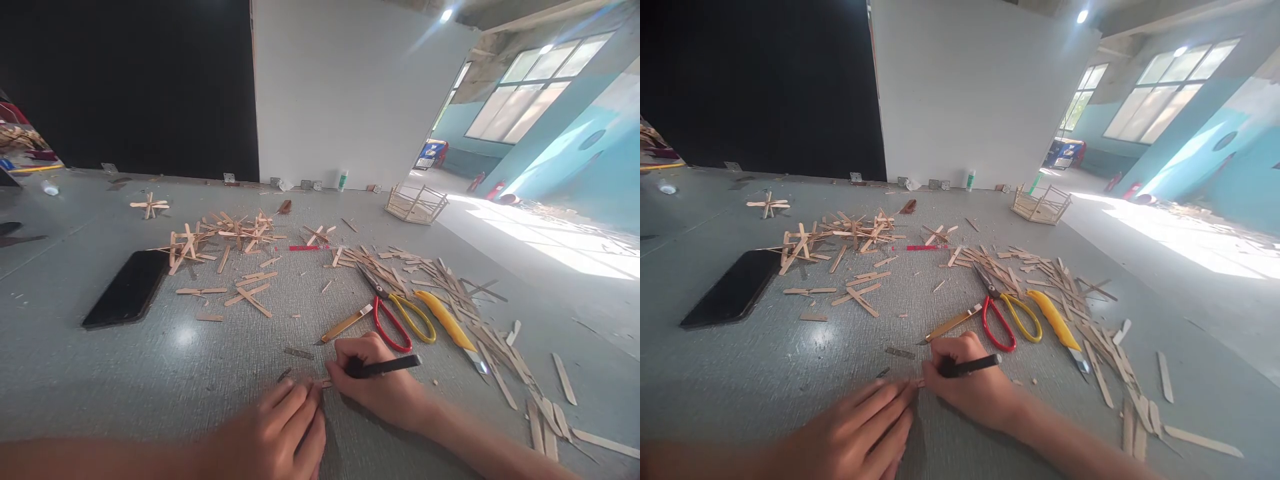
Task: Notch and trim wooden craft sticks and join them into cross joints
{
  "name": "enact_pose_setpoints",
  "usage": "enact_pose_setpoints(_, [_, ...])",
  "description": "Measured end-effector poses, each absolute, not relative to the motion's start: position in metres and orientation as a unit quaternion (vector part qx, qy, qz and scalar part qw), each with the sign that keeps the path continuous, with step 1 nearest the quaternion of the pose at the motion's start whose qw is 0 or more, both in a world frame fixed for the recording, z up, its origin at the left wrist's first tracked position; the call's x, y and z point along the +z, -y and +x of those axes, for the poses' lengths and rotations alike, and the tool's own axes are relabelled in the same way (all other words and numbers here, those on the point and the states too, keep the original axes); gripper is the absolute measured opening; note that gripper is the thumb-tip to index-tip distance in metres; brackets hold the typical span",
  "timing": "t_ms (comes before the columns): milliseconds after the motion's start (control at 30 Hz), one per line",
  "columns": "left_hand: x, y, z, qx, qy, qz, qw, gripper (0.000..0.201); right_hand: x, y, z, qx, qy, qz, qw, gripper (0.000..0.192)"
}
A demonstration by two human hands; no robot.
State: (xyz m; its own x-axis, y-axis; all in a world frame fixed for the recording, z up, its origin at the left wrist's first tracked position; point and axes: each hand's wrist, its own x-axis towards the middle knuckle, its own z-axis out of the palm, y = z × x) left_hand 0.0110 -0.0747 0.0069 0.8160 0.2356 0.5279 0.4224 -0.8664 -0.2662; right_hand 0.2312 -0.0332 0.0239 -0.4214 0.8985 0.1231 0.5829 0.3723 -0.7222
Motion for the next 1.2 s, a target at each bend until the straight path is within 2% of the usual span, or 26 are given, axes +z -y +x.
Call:
enact_pose_setpoints(833, [0.0021, 0.0742, 0.0126, -0.265, 0.189, -0.926, 0.190, 0.027, 0.0238, 0.0331, 0.2320, 0.329, 0.774, -0.469, 0.269, 0.036])
enact_pose_setpoints(1200, [0.0031, 0.0750, 0.0146, -0.264, 0.195, -0.926, 0.187, 0.032, 0.0257, 0.0370, 0.2307, 0.364, 0.755, -0.484, 0.252, 0.034])
